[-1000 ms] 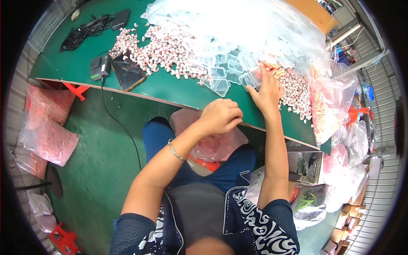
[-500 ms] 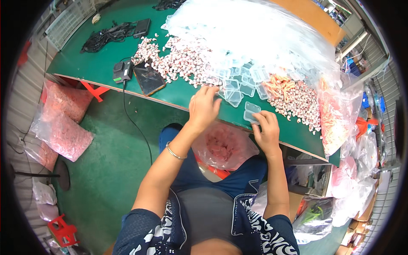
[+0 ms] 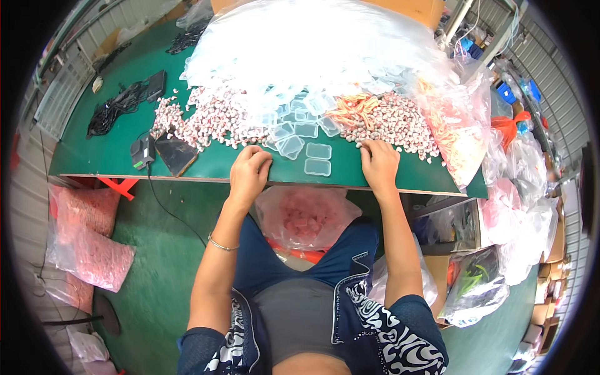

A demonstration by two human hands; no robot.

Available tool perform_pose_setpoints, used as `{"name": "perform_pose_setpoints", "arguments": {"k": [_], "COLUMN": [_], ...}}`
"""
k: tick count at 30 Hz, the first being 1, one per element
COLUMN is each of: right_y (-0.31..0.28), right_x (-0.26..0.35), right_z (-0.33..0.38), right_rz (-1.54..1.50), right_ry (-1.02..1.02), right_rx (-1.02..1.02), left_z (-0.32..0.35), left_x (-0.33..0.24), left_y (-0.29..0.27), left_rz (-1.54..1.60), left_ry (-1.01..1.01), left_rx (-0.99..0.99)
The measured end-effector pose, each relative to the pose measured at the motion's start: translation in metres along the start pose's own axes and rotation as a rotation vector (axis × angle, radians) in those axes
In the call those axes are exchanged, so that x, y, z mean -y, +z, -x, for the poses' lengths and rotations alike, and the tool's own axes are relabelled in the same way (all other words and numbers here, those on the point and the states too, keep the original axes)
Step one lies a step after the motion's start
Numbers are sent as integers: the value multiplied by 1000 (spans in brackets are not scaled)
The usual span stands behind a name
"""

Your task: The person places small pink parts into individual small plastic containers by hand.

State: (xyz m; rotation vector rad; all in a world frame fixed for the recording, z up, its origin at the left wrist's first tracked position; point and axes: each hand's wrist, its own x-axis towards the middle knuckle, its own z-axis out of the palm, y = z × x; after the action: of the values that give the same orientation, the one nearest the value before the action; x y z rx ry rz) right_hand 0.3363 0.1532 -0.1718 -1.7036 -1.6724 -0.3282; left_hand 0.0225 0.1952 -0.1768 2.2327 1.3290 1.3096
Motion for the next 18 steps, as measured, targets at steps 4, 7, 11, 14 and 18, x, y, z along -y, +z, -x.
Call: {"name": "perform_pose_setpoints", "arguments": {"k": [4, 7, 11, 14, 18], "right_y": [11, 10, 12, 5, -7], "right_x": [4, 10, 11, 19, 43], "right_z": [-6, -3, 0, 0, 4], "right_rz": [123, 130, 92, 59, -145], "right_ry": [-7, -55, -117, -156, -162], "right_rx": [18, -42, -73, -74, 42], "left_z": [2, 3, 6, 8, 5], "left_x": [-1, -7, -12, -24, -46], "left_y": [3, 7, 15, 23, 35], "left_rz": [-86, -20, -168, 144, 338], "left_ry": [52, -184, -27, -63, 83], "left_rx": [-1, 20, -47, -22, 33]}}
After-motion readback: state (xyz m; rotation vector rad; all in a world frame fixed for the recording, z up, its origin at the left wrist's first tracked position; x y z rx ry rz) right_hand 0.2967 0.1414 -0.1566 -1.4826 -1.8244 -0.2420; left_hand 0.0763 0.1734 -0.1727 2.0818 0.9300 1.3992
